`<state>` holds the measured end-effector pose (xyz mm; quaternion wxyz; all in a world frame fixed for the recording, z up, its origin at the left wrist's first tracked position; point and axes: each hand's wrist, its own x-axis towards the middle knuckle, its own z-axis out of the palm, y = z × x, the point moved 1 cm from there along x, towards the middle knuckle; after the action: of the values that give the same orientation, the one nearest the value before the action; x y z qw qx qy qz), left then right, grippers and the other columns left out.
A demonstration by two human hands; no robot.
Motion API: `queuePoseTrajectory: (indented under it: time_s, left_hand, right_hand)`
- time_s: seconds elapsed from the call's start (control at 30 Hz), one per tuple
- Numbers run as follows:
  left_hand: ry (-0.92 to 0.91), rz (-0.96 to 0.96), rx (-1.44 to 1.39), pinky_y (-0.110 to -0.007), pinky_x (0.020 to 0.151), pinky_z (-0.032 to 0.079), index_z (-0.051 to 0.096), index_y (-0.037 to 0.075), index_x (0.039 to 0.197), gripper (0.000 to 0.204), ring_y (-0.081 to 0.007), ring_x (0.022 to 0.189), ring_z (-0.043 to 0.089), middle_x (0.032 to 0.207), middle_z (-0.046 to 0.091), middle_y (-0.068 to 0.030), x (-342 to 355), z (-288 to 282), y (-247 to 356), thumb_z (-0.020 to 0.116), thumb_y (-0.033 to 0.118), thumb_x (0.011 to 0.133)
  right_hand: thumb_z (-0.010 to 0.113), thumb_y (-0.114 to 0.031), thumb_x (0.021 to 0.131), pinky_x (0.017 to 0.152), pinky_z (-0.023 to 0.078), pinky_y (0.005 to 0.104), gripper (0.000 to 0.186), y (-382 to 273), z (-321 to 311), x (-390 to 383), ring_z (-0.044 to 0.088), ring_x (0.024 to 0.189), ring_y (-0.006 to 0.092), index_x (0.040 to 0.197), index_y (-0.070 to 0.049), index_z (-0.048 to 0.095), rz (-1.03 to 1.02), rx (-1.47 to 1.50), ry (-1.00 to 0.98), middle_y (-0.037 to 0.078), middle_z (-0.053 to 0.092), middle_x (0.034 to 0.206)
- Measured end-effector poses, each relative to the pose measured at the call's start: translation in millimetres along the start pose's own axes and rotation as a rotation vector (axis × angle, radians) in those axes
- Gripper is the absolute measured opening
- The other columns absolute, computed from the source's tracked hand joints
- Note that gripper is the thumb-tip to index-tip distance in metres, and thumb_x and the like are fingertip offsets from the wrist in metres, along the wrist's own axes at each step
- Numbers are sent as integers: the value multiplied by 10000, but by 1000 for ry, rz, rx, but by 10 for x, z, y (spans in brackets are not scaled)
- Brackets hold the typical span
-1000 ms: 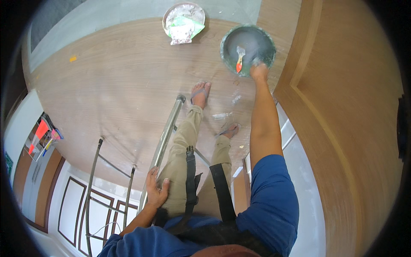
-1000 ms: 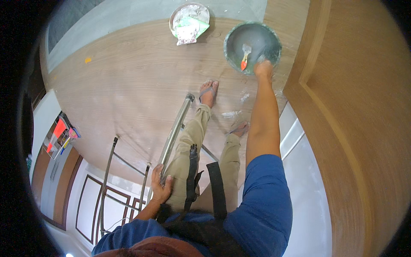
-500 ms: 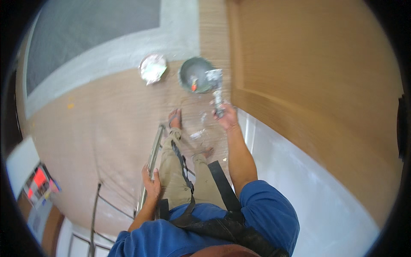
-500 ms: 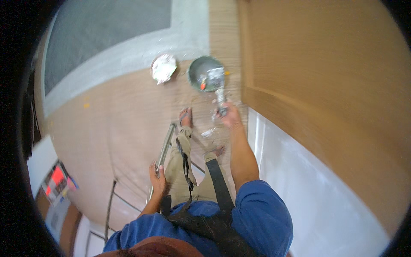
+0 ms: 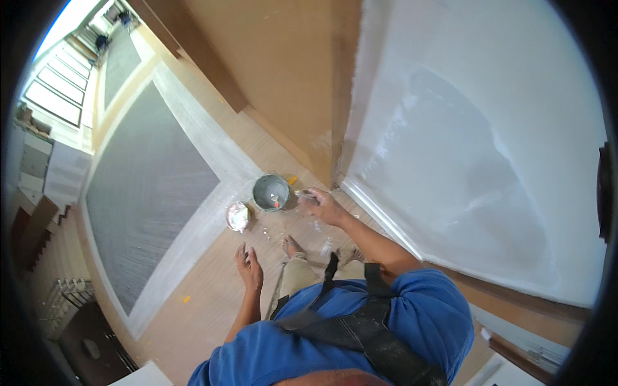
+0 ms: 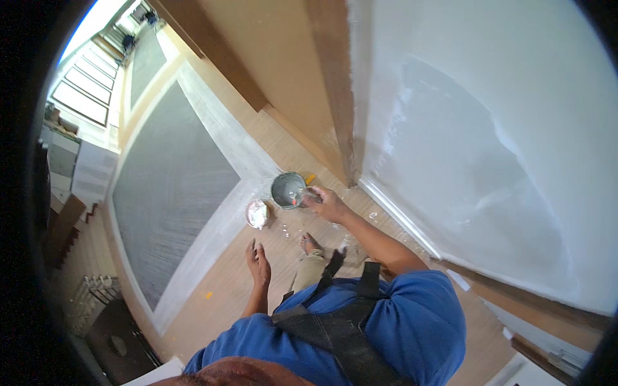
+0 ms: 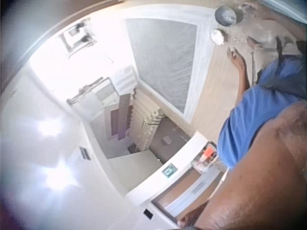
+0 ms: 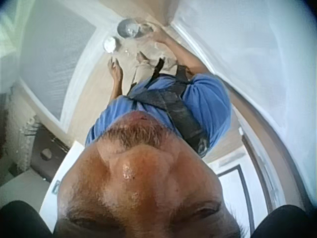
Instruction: The person applies plaster to a wall using a trowel, smoothing the surface along a wooden trim. They then wipe the area with a cloth to clean excess material.
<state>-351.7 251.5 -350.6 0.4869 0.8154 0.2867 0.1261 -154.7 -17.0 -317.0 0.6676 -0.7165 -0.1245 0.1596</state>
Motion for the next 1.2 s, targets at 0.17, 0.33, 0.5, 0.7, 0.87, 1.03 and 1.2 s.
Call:
queuePoseTrajectory:
  time_s: [0.17, 0.33, 0.5, 0.7, 0.87, 1.03, 1.2]
  left_hand:
    - [-167, 245, 74, -358, 900, 532, 577, 21, 1393, 411, -259, 1200, 594, 1449, 503, -155, 130, 206, 923, 584, 250, 1052]
    - [-274, 432, 178, -361, 930, 534, 586, 25, 1394, 407, -280, 1263, 567, 1475, 483, -190, 122, 256, 1527, 574, 249, 1054]
    - [-337, 504, 228, -379, 960, 514, 595, 40, 1389, 401, -269, 1234, 571, 1472, 488, -185, 313, 131, 2003, 572, 264, 1057]
    - [-351, 612, 258, -396, 1006, 494, 578, 30, 1409, 417, -280, 1221, 586, 1486, 484, -178, 829, 142, 2358, 542, 266, 1066]
    - [-441, 669, 192, -392, 1025, 478, 529, -35, 1428, 460, -285, 1240, 571, 1508, 465, -186, 1181, 325, 2599, 503, 268, 1082]
    - [-452, 789, 152, -384, 1022, 478, 490, -50, 1455, 483, -281, 1257, 549, 1502, 471, -181, 1426, 405, 2974, 463, 273, 1097]
    - [-536, 902, 136, -382, 979, 510, 471, -39, 1473, 493, -264, 1202, 591, 1475, 505, -170, 1790, 704, 3280, 442, 287, 1104]
  right_hand:
    - [614, -310, 1038, 824, 535, 307, 456, -211, -619, -566, 658, 871, 155, 1353, 19, 601, 35, 170, 142, 95, 726, 1013]
    - [563, -202, 1055, 947, 514, 352, 414, -550, -858, -585, 660, 1062, 251, 1398, 29, 558, -399, -127, 591, 167, 679, 1215]
    - [553, -189, 1042, 1081, 461, 418, 468, -850, -961, -391, 588, 1301, 358, 1482, -43, 491, -409, -139, 615, 267, 600, 1384]
    - [555, -275, 1037, 1020, 486, 438, 500, -674, -870, -91, 608, 1243, 404, 1482, -54, 495, -301, -116, 759, 256, 620, 1351]
    - [601, -325, 1018, 838, 540, 414, 620, -45, -482, 167, 699, 935, 318, 1504, 23, 436, -122, 174, 723, 235, 704, 1084]
    - [643, -333, 1011, 605, 514, 289, 558, 250, -99, 104, 599, 643, 112, 1401, 46, 522, 46, 480, 610, 57, 641, 849]
    - [626, -359, 1011, 522, 498, 306, 437, 760, -52, -109, 603, 575, 122, 1219, 24, 593, 245, 649, 754, 55, 639, 826]
